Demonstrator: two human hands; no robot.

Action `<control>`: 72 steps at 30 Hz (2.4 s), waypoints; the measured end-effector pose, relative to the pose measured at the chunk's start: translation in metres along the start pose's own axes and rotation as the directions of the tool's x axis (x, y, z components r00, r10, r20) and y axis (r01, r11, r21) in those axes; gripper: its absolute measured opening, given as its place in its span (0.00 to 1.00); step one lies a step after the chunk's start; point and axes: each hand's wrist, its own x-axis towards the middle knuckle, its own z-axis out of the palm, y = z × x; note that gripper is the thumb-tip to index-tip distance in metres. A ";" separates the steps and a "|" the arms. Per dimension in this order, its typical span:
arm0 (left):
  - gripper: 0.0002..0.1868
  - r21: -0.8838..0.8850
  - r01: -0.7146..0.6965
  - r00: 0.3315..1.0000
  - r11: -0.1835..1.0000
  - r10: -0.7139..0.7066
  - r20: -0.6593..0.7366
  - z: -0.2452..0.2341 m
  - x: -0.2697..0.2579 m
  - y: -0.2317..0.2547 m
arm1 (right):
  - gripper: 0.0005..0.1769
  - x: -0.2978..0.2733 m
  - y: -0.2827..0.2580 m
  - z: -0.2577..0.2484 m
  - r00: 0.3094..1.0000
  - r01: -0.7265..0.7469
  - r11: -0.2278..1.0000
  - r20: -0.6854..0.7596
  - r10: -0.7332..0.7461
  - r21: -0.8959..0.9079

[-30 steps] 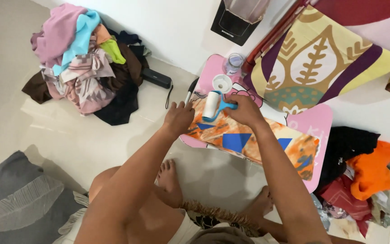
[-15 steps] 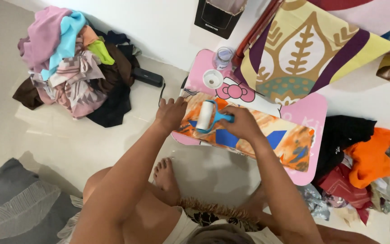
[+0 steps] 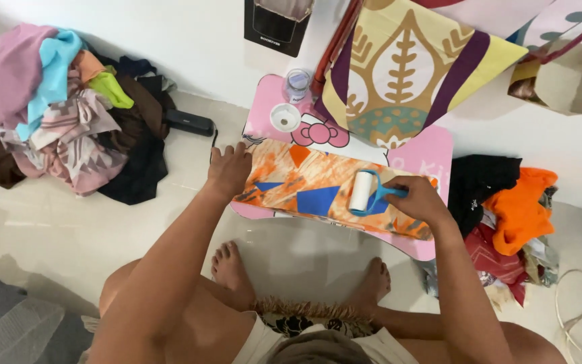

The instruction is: Using a lint roller to remove debris from a scarf and then folding it neatly on a small table.

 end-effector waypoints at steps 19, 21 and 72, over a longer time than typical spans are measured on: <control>0.51 0.063 -0.001 0.999 0.998 -0.001 0.034 0.007 0.037 0.001 | 0.16 0.025 0.078 -0.044 0.999 -0.018 1.000 -0.030 0.017 -0.013; 0.52 0.026 -0.009 0.999 1.000 0.007 0.048 0.000 0.031 0.002 | 0.16 0.007 0.111 -0.058 0.992 -0.090 0.996 -0.088 0.091 0.010; 0.62 -0.031 0.013 0.990 0.999 -0.008 0.138 0.009 0.033 -0.018 | 0.25 -0.082 0.041 -0.140 0.664 0.620 0.363 -0.711 0.232 0.696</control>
